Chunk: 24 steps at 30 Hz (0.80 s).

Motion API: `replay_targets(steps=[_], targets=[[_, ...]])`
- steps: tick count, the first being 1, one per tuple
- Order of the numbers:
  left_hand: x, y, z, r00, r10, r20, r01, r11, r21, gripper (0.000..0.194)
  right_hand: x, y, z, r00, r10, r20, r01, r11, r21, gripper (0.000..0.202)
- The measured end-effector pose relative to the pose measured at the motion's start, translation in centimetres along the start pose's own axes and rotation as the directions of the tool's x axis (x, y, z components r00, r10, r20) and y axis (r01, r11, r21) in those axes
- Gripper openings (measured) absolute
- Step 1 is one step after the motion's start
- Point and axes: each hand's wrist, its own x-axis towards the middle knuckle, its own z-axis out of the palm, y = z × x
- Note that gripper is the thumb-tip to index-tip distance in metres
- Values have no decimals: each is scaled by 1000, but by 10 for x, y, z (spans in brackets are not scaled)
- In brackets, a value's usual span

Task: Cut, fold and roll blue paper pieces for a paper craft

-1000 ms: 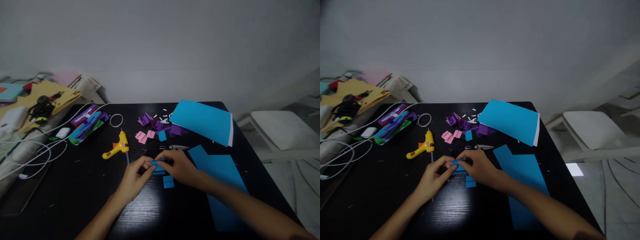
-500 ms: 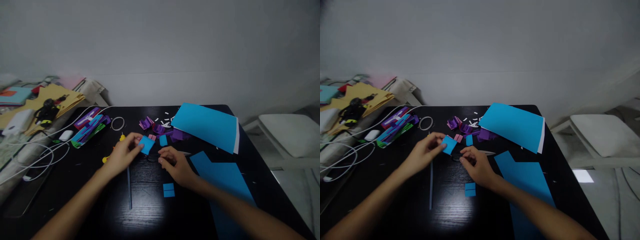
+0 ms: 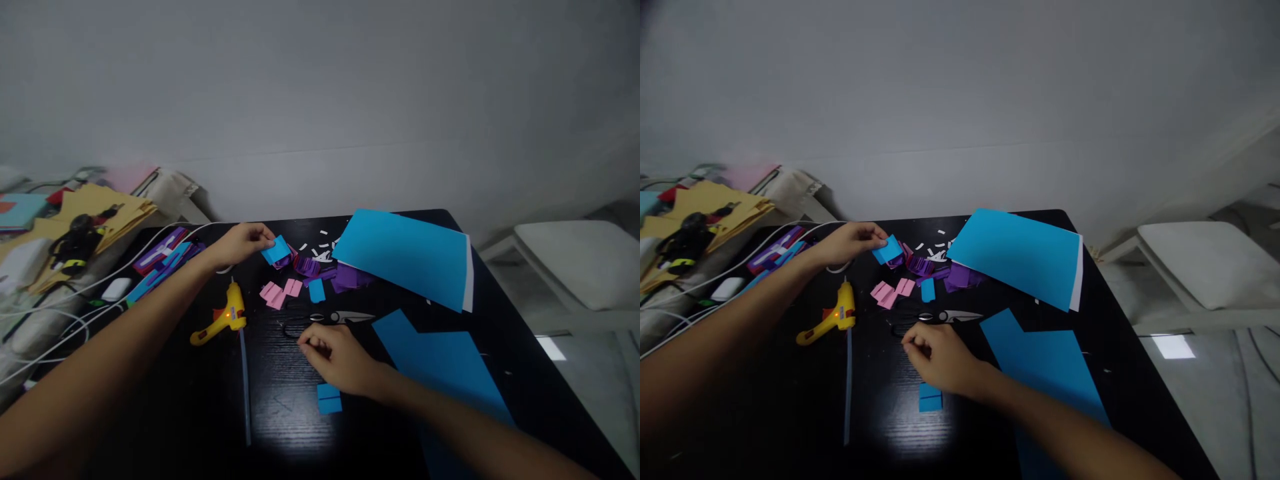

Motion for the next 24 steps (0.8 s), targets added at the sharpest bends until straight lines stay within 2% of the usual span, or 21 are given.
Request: replay_targets(steps=[4,10,16,24], targets=[[7,1,6,1000,-28,11,28,999,33,22,0,1,0,1000,-5,8,5,1000,-10,9],[11,-3,15,998,-47,-36,48,998,45,21,-1,2,-1,999,-21,32,21,1000,-13,10],[11,-7,16,998,-45,-40,48,996,78,22,0,1,-1,1000,-15,18,15,1000,-24,10],[6,-6,18,997,-56,-61,68,973,219,19,0,-1,-2,999,-26,21,26,1000,-1,10]])
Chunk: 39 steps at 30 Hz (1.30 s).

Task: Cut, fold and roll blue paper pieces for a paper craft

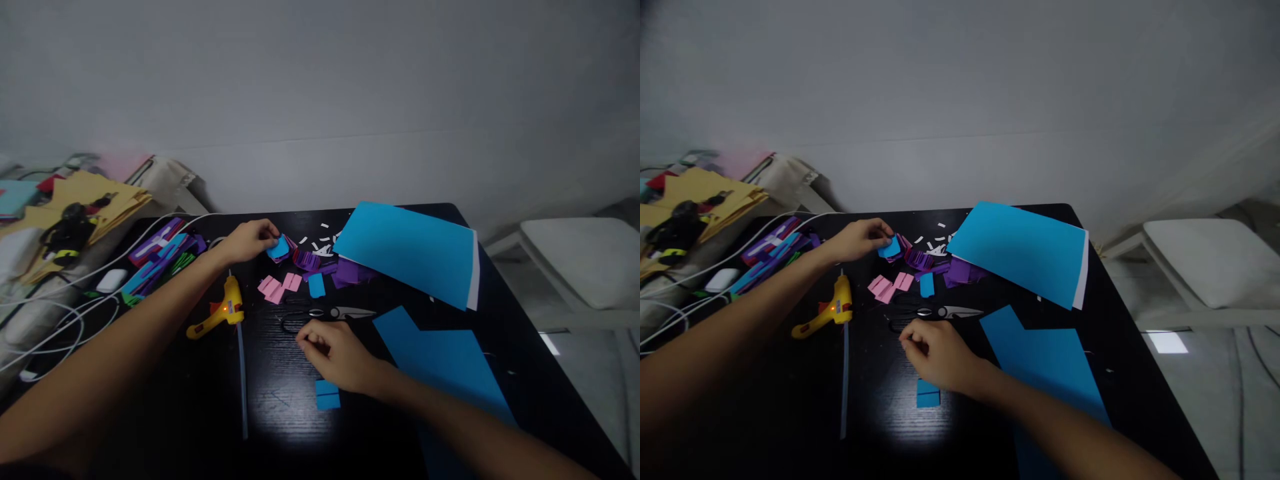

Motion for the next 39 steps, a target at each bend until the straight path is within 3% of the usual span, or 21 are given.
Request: replay_targets(steps=[14,19,25,29,32,35,39], targets=[[-8,9,22,980,-54,-193,96,972,215,12,-1,1,1,1000,-15,2,15,999,-39,11],[-6,6,18,976,-76,-204,94,992,81,11,1,2,0,1000,-29,4,29,998,-52,10],[2,-2,12,954,-222,-202,173,957,-234,12,-1,-1,2,1000,12,-6,-12,1000,-13,11],[3,1,14,931,-271,-245,189,931,-313,11,4,-16,-8,995,25,-97,-26,1000,-4,9],[1,5,13,913,-309,-265,184,894,-409,7,32,-35,-30,975,-82,-207,57,990,-126,10],[-1,10,11,899,-367,-241,170,797,-579,9,82,-46,-53,962,-131,-240,49,946,-320,12],[-5,14,13,893,-403,-199,156,692,-705,22,149,-38,-62,984,-5,-176,-91,840,-535,29]])
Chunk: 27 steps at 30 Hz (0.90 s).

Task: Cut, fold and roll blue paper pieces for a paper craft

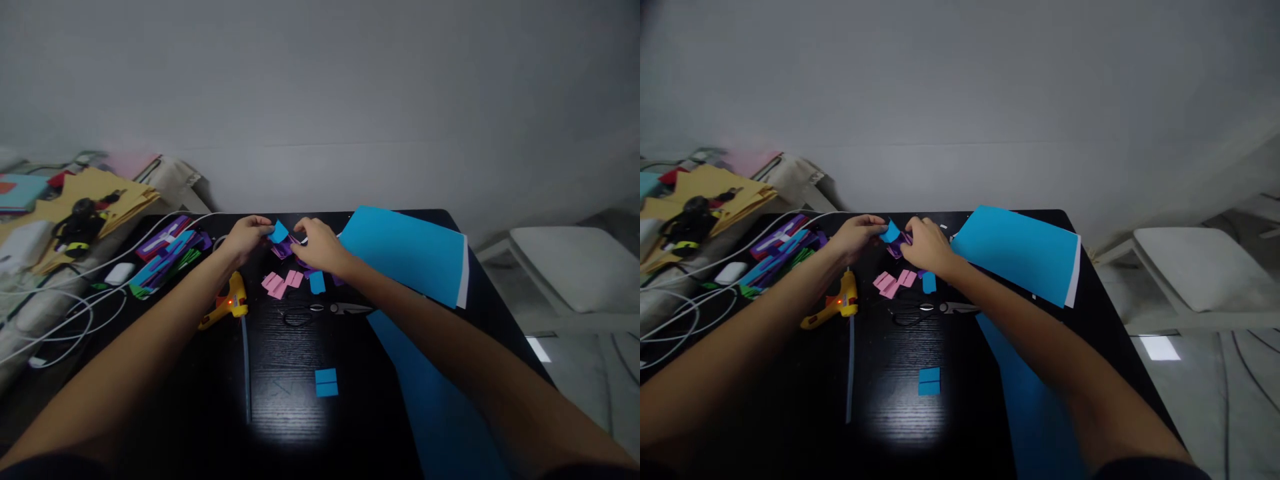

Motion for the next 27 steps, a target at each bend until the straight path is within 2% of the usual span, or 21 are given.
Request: replay_targets(steps=[3,6,9,13,16,20,23,27], targets=[[-4,-5,3,999,43,14,-44,998,53,28,25,4,19,995,51,90,-45,996,-72,43],[-4,-13,4,994,107,9,-107,986,124,27,31,6,34,994,14,105,-2,994,-107,39],[-1,-24,3,987,158,26,-160,969,187,27,32,8,41,995,13,100,0,991,-136,32],[4,-38,-3,976,209,56,-216,939,269,25,35,13,41,998,-3,67,5,999,-36,21],[6,-44,-6,976,203,80,-218,922,321,22,38,18,38,996,73,47,-77,994,76,20],[3,-40,-7,969,213,124,-246,877,414,21,37,23,37,984,173,48,-177,978,111,30],[-1,-33,-6,966,201,160,-255,823,508,22,35,24,37,979,196,54,-201,973,117,34],[-8,-27,1,958,225,176,-285,702,653,21,33,22,36,981,186,63,-193,971,141,39]])
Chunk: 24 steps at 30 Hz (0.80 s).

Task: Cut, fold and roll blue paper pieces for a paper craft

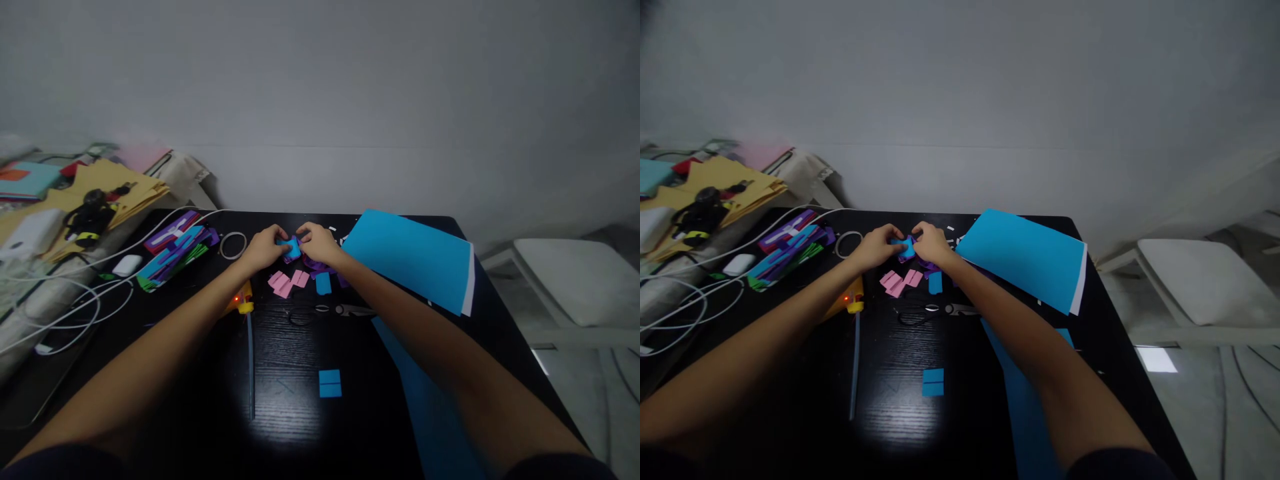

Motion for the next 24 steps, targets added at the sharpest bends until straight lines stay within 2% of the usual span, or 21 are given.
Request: replay_targets(steps=[4,10,16,21,24], targets=[[-5,9,7,999,-37,-22,39,993,115,20,-4,1,-1,999,-50,11,50,998,40,40],[-10,11,15,994,10,-110,16,972,236,17,-7,8,2,997,-75,-3,75,996,53,32],[-14,9,14,983,154,-100,-119,949,291,27,-8,5,2,997,-77,-12,77,996,44,24],[-18,9,3,963,253,-89,-229,948,220,26,-12,3,-4,996,-85,-19,86,996,32,21],[-20,12,-5,960,276,-39,-261,939,221,22,-16,3,-8,996,-80,-29,80,997,17,21]])
